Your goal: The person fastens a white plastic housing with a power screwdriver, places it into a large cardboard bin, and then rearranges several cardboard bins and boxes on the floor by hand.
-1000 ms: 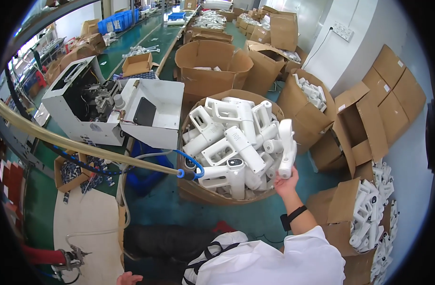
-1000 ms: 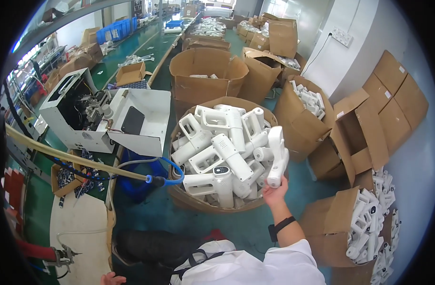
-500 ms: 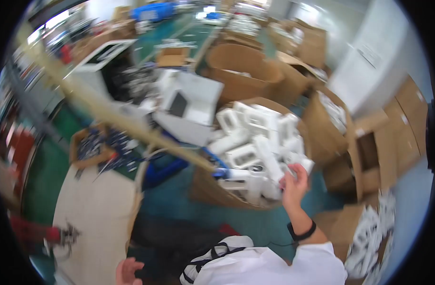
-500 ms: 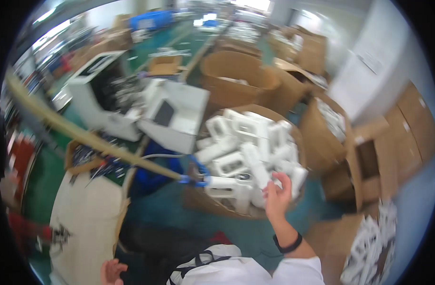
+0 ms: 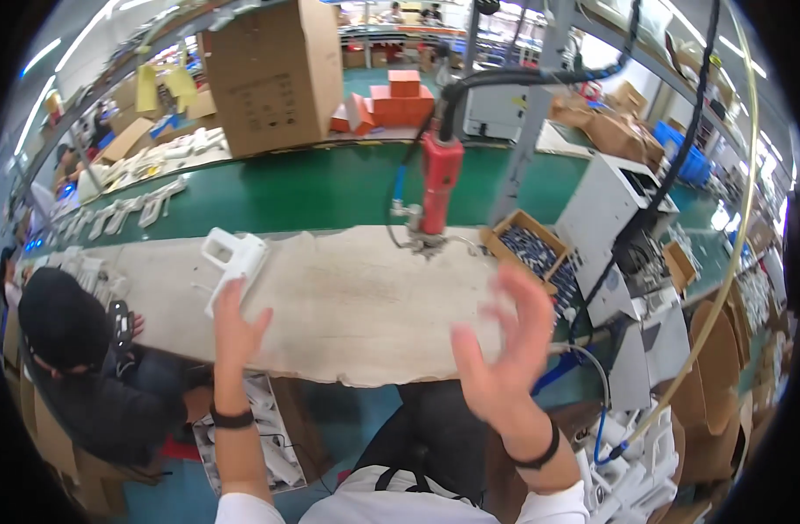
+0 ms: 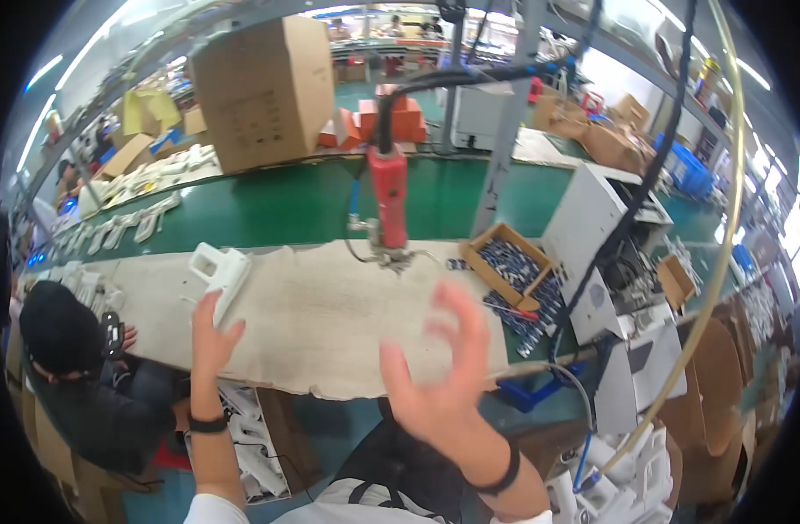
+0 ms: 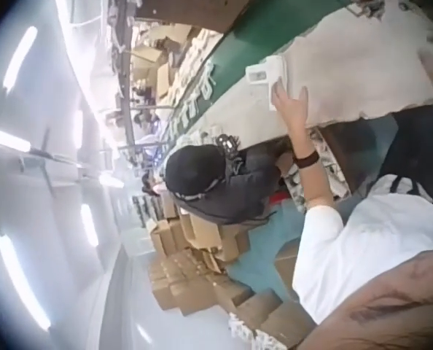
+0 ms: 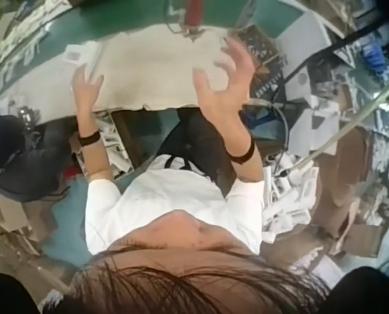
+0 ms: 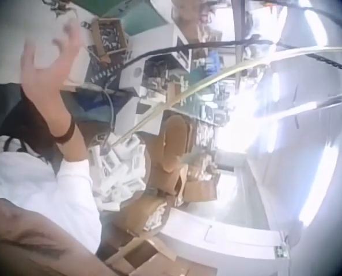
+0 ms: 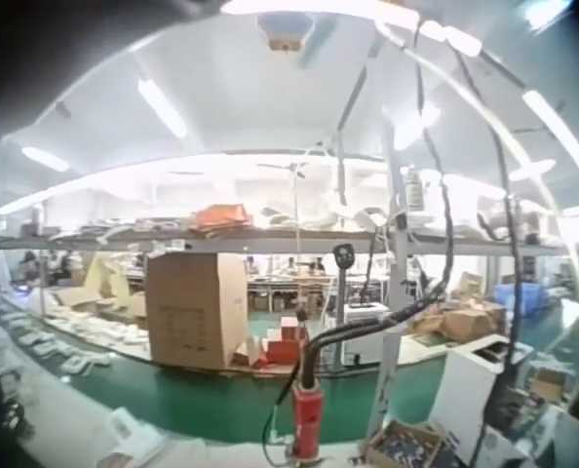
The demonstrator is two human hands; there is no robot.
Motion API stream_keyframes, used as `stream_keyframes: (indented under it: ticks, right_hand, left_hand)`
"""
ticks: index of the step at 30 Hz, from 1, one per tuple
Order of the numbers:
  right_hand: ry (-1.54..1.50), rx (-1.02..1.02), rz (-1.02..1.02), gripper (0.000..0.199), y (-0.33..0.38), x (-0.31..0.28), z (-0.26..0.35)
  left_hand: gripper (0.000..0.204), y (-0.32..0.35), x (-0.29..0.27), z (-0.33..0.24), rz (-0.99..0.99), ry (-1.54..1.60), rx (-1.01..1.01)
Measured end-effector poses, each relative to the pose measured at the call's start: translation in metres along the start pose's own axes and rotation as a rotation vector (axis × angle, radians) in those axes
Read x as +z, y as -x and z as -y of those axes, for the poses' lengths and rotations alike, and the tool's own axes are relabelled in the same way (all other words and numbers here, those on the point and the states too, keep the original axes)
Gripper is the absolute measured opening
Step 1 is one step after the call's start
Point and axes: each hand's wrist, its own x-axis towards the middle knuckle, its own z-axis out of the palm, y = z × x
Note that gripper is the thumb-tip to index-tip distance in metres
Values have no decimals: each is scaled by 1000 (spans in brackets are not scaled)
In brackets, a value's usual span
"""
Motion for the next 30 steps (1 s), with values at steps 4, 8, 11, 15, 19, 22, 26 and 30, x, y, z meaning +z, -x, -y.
stream_keyframes:
  ticks: [4,8,11,15,19,22,26,30]
  right_hand:
    - [239,-2,-228,76,-74,56,-31]
    - [-350,426,-12,52,-89,59,-76]
    - [-375,468,16,35,-80,55,-65]
    - [-393,439,-89,25,-67,46,-53]
    - [-454,481,-148,19,-58,38,-50]
    - [-407,419,-170,14,-57,30,-45]
    - [-397,335,-227,12,-64,22,-36]
    - [-412,278,-253,11,-71,26,-49]
  left_hand:
    - [82,-19,23,98,67,-544,-271]
    - [84,-8,41,63,348,-220,-244]
    - [81,15,39,-20,409,-202,-113]
    - [75,8,40,-81,401,-194,360]
    - [62,-27,89,-104,621,-52,562]
    - [65,-36,111,-129,761,-62,538]
    - [72,-28,125,-174,864,-101,580]
    - [68,-20,117,-204,923,-84,492]
